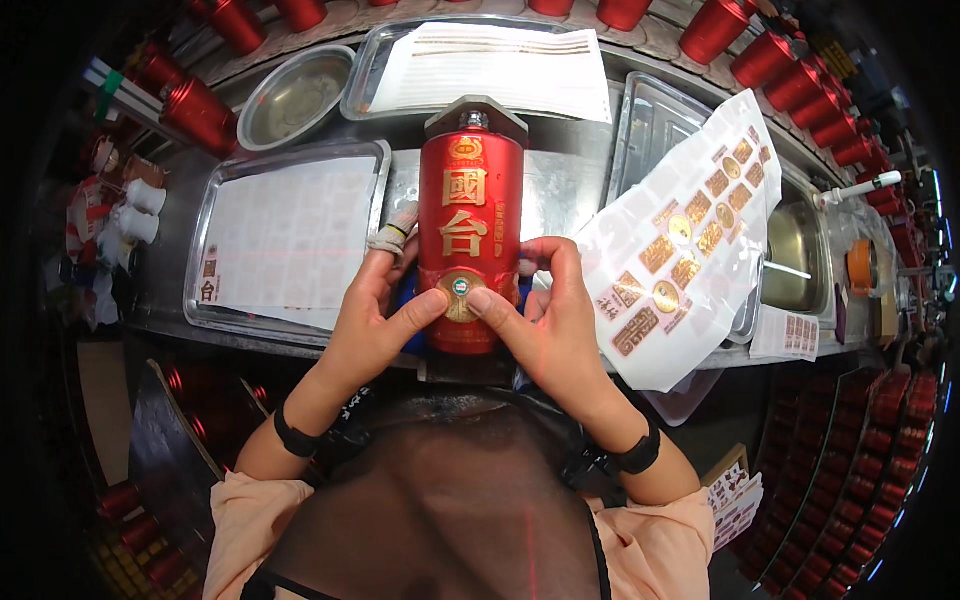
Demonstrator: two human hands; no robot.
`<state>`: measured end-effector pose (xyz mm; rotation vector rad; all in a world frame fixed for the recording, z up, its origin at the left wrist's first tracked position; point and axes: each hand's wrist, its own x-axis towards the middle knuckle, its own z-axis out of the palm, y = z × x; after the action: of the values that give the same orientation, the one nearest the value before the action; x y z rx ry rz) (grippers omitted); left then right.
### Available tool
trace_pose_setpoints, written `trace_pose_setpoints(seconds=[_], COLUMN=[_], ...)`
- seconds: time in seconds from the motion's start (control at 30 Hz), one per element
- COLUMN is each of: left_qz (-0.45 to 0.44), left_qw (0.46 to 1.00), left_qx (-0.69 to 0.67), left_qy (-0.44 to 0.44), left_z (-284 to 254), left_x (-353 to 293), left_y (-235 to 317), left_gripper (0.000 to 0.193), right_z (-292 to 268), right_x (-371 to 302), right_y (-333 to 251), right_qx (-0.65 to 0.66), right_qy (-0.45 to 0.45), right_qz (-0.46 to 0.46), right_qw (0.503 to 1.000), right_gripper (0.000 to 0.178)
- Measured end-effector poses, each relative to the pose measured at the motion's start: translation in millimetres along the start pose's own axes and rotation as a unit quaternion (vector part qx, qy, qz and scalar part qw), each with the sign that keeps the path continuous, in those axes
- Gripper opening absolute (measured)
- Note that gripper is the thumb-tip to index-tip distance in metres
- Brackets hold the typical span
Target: Applying and smoothing decorative labels onto red metal canisters at an industrial workstation.
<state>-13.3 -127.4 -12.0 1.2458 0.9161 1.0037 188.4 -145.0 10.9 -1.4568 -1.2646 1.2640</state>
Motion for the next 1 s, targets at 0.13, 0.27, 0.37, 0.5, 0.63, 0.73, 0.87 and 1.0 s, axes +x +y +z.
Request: trace_pose_setpoints(seconds=[0.13,0.27,0.37,0.5,0.63,0.73,0.87,1.0], left_qz=[-0.011,-0.014,-0.010,-0.020,-0.018,-0.017,-0.005,-0.005], left_qw=[1.000,1.000,1.000,0.999,1.000,1.000,1.000,1.000], left_qx=[-0.018,-0.021,-0.010,-0.030,-0.016,-0.015,-0.019,-0.019], left_qy=[0.004,0.003,0.005,0.012,0.013,0.017,0.017,0.019], left_z=[2,2,2,0,4,5,6,6], left_x=[1,1,1,1,2,1,2,0], left_y=[3,3,2,0,2,1,-1,1], left_gripper=[0.085,0.083,0.083,0.082,0.081,0.080,0.080,0.079], right_z=[0,1,0,-6,-10,-9,-5,-7], right_x=[1,1,2,6,5,5,4,4], right_y=[2,1,7,8,21,18,16,18], right_qx=[0.006,0.014,0.019,0.105,0.103,0.092,0.121,0.114], right_qy=[0.002,0.002,0.005,-0.018,-0.031,-0.037,-0.029,-0.031], right_qz=[0.011,0.012,-0.004,0.036,0.026,0.012,0.011,0.016], right_qw=[1.000,1.000,1.000,0.994,0.994,0.995,0.992,0.993], right_gripper=[0.061,0.061,0.059,0.047,0.039,0.038,0.034,0.034])
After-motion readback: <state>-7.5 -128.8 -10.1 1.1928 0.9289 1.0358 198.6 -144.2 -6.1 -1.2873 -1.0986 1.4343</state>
